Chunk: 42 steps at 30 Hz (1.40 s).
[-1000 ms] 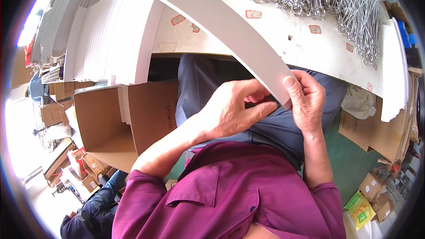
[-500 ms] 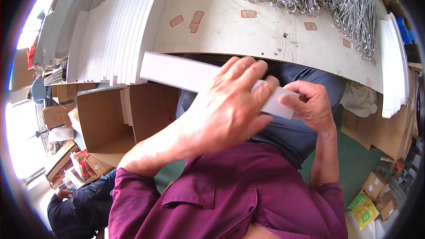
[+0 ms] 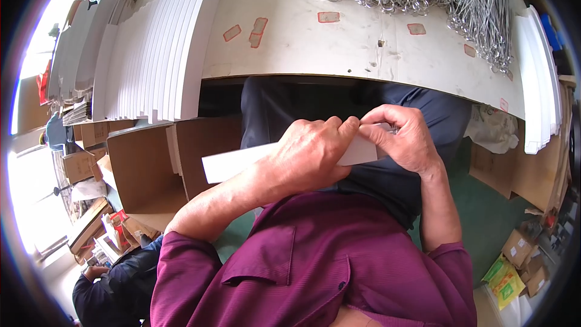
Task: Inserting bundles of long wire brushes into white rectangular plastic or cardboard housings for packaging or assembly.
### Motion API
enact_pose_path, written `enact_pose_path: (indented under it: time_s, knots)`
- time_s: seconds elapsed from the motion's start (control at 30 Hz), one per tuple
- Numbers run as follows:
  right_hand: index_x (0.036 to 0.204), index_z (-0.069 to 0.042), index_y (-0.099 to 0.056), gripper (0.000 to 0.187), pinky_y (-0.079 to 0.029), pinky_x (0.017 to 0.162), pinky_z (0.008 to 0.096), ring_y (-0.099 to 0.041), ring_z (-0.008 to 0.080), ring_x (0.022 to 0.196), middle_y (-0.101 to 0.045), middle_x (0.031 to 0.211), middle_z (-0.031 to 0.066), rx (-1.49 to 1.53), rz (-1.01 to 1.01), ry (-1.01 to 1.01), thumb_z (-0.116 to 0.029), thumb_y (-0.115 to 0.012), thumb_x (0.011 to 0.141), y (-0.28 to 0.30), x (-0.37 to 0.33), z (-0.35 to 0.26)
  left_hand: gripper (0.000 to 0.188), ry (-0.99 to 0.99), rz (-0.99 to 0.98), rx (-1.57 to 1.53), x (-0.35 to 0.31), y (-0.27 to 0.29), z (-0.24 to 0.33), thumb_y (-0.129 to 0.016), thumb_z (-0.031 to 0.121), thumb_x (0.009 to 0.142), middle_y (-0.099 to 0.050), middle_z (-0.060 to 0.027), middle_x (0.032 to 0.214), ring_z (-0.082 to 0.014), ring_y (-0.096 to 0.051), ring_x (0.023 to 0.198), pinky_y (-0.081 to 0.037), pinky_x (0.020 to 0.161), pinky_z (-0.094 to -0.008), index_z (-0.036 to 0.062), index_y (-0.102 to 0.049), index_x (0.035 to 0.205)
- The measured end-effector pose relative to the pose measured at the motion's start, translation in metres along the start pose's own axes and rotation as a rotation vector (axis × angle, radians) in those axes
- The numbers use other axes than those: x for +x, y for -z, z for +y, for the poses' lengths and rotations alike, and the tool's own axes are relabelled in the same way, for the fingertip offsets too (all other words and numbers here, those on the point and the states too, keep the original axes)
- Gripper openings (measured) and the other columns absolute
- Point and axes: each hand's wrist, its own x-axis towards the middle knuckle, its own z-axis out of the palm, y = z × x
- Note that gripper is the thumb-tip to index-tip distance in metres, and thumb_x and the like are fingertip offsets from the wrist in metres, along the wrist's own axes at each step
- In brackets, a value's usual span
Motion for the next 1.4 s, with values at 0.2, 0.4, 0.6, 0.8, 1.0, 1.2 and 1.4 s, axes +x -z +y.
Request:
enact_pose_path:
  time_s: [0.2,0.4,0.6,0.8,1.0,1.2,1.4]
  knots:
    - [0.103,0.001,-0.073,0.023,-0.054,0.071,0.0247,-0.065,0.0069,0.078,-0.074,0.087,0.0036,0.044,0.176,-0.035,-0.02,-0.077,0.096,-0.01,-0.003,0.007,0.051,0.15,0.07,-0.077,-0.011,-0.016,-0.008,-0.084,0.02,0.077,-0.07,-0.0187,0.092,-0.0366,-0.073,0.081,-0.061,0.068,-0.0446,-0.0011,-0.059,0.115]
    - [0.119,0.002,-0.068,0.033,-0.053,0.072,0.0239,-0.064,0.0068,0.079,-0.073,0.091,0.0057,0.121,0.325,0.038,-0.023,-0.076,0.098,-0.03,0.002,0.012,0.051,0.203,0.103,-0.165,-0.011,-0.02,-0.011,-0.084,0.022,0.077,-0.07,-0.0177,0.095,-0.0367,-0.073,0.084,-0.061,0.071,-0.0455,-0.001,-0.059,0.115]
    - [0.122,0.002,-0.067,0.034,-0.054,0.073,0.0254,-0.065,0.0077,0.083,-0.074,0.094,0.0071,0.174,0.4,0.068,-0.02,-0.075,0.098,-0.039,0.005,0.021,0.054,0.251,0.094,-0.23,-0.012,-0.024,-0.012,-0.084,0.023,0.077,-0.071,-0.0186,0.099,-0.0373,-0.073,0.089,-0.06,0.075,-0.0451,-0.0011,-0.06,0.118]
    - [0.125,0.003,-0.066,0.033,-0.056,0.082,0.0265,-0.069,0.011,0.091,-0.076,0.102,0.0117,0.049,0.355,0.065,-0.018,-0.072,0.1,-0.042,0.005,0.022,0.041,0.212,0.168,-0.277,-0.011,-0.034,-0.01,-0.078,0.023,0.079,-0.071,-0.021,0.087,-0.0397,-0.073,0.077,-0.061,0.068,-0.0484,-0.0008,-0.056,0.104]
    - [0.127,0.002,-0.065,0.039,-0.058,0.081,0.0323,-0.074,0.019,0.092,-0.077,0.102,0.0136,0.004,0.33,0.119,-0.025,-0.073,0.099,-0.036,0.008,0.024,0.051,0.285,0.107,-0.311,-0.008,-0.034,-0.006,-0.084,0.026,0.077,-0.072,-0.0226,0.092,-0.0397,-0.073,0.085,-0.06,0.074,-0.0457,-0.0005,-0.06,0.114]
    - [0.13,0.003,-0.063,0.042,-0.057,0.086,0.0338,-0.074,0.0223,0.098,-0.076,0.108,0.0162,0.026,0.302,0.069,-0.026,-0.071,0.1,-0.033,0.008,0.019,0.046,0.288,0.119,-0.311,-0.003,-0.035,-0.004,-0.084,0.027,0.078,-0.072,-0.0225,0.089,-0.0409,-0.073,0.082,-0.06,0.071,-0.0464,0.0005,-0.059,0.107]
    - [0.133,0.003,-0.06,0.044,-0.057,0.087,0.0329,-0.073,0.0209,0.099,-0.076,0.109,0.0163,0.054,0.316,0.06,-0.025,-0.07,0.101,-0.038,0.007,0.026,0.045,0.295,0.128,-0.313,-0.004,-0.038,-0.006,-0.085,0.027,0.077,-0.071,-0.0225,0.088,-0.041,-0.073,0.082,-0.06,0.071,-0.0468,0.0006,-0.059,0.103]
